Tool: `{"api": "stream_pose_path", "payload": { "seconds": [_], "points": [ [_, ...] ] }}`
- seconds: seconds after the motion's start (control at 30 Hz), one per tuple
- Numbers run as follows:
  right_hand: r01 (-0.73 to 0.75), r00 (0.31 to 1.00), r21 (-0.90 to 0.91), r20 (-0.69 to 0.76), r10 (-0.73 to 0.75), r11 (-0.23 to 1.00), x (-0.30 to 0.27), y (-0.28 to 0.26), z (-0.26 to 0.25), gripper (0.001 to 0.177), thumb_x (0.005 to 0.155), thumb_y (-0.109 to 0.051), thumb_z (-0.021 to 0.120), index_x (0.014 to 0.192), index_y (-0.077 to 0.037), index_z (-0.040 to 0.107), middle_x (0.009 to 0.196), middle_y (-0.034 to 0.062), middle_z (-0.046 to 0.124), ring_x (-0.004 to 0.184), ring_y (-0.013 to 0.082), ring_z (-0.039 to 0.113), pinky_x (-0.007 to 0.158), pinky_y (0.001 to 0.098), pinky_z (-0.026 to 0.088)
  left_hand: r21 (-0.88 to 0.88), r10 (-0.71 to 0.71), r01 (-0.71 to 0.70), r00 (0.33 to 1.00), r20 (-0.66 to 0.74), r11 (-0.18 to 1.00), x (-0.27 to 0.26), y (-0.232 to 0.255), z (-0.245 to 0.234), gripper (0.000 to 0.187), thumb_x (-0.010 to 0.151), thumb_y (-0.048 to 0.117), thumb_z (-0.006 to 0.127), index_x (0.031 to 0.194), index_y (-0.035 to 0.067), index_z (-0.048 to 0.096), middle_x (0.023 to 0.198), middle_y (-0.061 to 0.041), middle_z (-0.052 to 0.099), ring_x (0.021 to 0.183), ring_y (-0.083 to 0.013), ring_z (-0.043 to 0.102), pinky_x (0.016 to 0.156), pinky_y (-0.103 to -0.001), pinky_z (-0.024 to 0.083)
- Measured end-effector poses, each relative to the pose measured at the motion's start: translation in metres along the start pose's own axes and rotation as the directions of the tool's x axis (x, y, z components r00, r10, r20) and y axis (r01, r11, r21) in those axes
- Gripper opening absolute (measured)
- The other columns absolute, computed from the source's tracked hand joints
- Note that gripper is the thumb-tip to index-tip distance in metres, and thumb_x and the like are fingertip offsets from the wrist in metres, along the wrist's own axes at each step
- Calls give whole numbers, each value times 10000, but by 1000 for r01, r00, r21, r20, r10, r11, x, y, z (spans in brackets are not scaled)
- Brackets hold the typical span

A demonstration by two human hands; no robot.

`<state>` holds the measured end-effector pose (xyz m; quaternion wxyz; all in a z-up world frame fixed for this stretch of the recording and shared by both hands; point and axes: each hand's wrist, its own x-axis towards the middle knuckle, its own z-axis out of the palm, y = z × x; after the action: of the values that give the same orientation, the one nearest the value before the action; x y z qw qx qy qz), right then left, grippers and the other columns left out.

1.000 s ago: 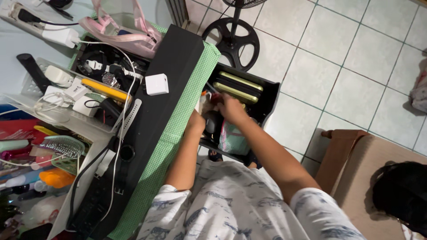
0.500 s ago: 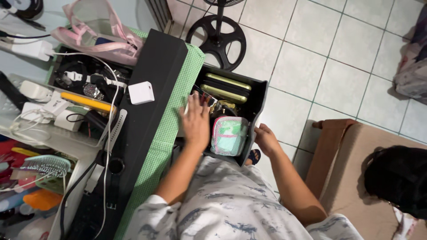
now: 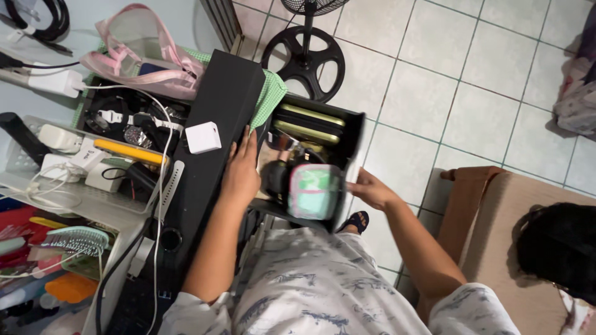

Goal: The person packs a black backpack with daily essentials. They place headphones, a mesh pouch, a laptop in a sleeve, a power bank, a wallet, and a small pouch into the bag. The person then hangs the backpack on a hook on the back of a door.

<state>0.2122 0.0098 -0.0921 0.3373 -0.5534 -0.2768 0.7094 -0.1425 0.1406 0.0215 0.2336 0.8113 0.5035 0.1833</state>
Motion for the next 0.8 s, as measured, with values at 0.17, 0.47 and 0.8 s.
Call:
{"api": "stream_pose_path", "payload": {
  "seconds": [0.17, 0.47, 0.8],
  "points": [
    [24, 999, -16, 26, -24, 1000, 67, 5, 63, 652, 895, -229, 742, 1443, -38, 446, 1248, 90, 641, 1085, 187, 615, 938, 373, 509, -8, 34, -34, 999, 37, 999, 1, 3, -10, 795, 770, -125, 531, 1537, -42, 336, 1596, -226, 375, 1457, -376, 391, 1231, -482, 275],
    [128, 974, 74, 177, -139, 989, 169, 4, 154, 496, 901, -235, 788, 1286, -2, 579, 1053, 56, 690, 949, 172, 654, 813, 357, 558, -39, 68, -68, 997, 22, 997, -1, -2, -8, 761, 808, -60, 542, 1539, -51, 330, 1595, -234, 383, 1473, -361, 380, 1237, -496, 261],
    [518, 800, -199, 456, -389, 832, 167, 56, 82, 596, 947, -157, 710, 1479, 18, 509, 1468, 214, 573, 1328, 302, 548, 1114, 416, 461, 7, 143, -147, 977, 161, 989, 19, 86, 74, 840, 837, 202, 674, 1593, 156, 310, 1666, -212, 241, 1511, -460, 250, 1219, -656, 140]
  ]
}}
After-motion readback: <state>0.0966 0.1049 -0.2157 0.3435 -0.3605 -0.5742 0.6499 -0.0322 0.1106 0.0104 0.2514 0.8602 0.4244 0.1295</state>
